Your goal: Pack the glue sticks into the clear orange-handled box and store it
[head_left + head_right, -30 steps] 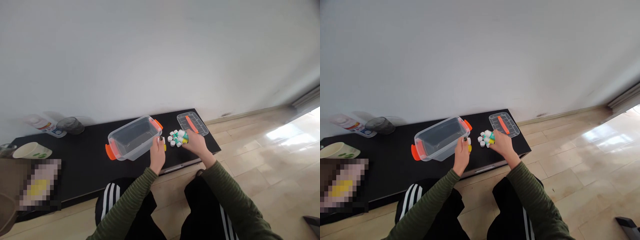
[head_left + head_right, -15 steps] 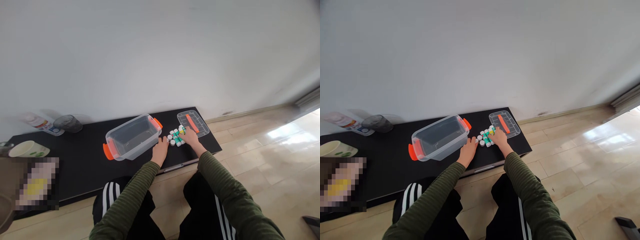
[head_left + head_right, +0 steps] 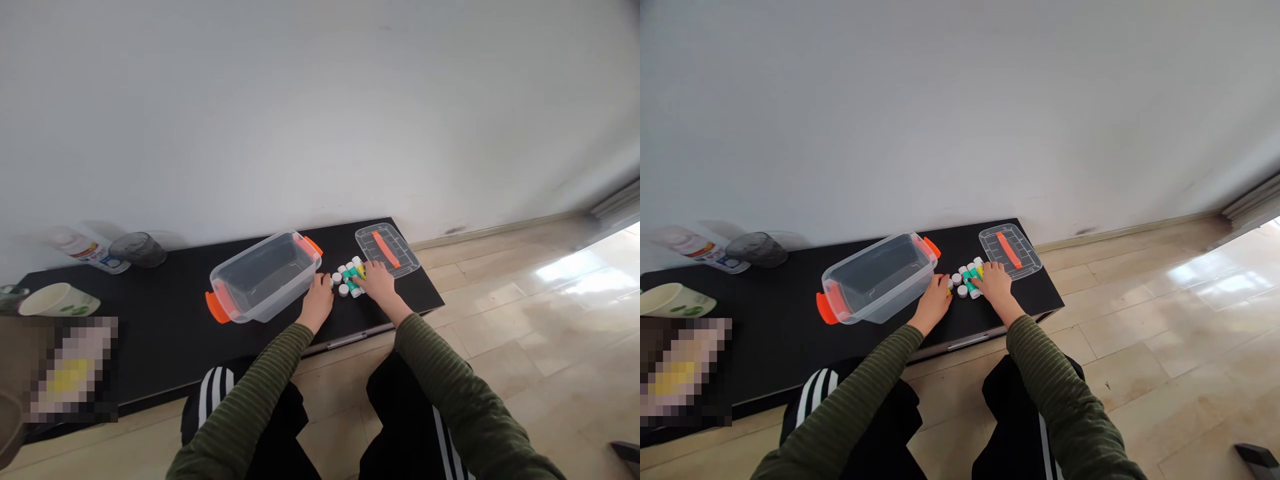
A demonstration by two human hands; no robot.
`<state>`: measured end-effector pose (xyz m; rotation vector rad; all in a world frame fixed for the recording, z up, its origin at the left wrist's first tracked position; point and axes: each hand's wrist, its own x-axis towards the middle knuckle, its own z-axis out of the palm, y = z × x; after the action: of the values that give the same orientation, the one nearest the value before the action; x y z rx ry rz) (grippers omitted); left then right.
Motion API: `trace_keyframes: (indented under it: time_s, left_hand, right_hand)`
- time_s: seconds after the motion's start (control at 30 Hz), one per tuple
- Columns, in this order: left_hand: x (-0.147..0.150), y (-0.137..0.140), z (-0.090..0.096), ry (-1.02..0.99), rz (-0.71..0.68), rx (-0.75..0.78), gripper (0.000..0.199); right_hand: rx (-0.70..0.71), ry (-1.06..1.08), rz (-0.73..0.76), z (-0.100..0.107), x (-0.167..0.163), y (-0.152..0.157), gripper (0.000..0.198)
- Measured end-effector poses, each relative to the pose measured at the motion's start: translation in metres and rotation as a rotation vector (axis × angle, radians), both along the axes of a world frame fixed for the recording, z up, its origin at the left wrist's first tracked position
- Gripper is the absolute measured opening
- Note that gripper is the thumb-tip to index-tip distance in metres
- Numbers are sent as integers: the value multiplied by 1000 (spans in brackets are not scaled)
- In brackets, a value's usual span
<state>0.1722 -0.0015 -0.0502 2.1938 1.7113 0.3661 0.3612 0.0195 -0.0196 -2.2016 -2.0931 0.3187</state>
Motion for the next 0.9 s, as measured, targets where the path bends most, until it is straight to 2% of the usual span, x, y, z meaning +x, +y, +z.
trace_keyframes:
  time_s: [0.2,0.37,0.6,0.9]
  left_hand:
    - [-18,18,2,-38,-86,-79,63]
    - [-27,16,7,8,-86,-133,76]
    - [-35,12,11,56,-153,-130,67]
    - [-40,9,14,64,-142,-102,61]
  right_hand:
    - [5,54,-16,-1,6,-1,40]
    - [-15,103,4,-2,18,2,31]
    - [-44,88,-2,-4,16,3,37]
    - [-57,62,70,-5,2,5,38]
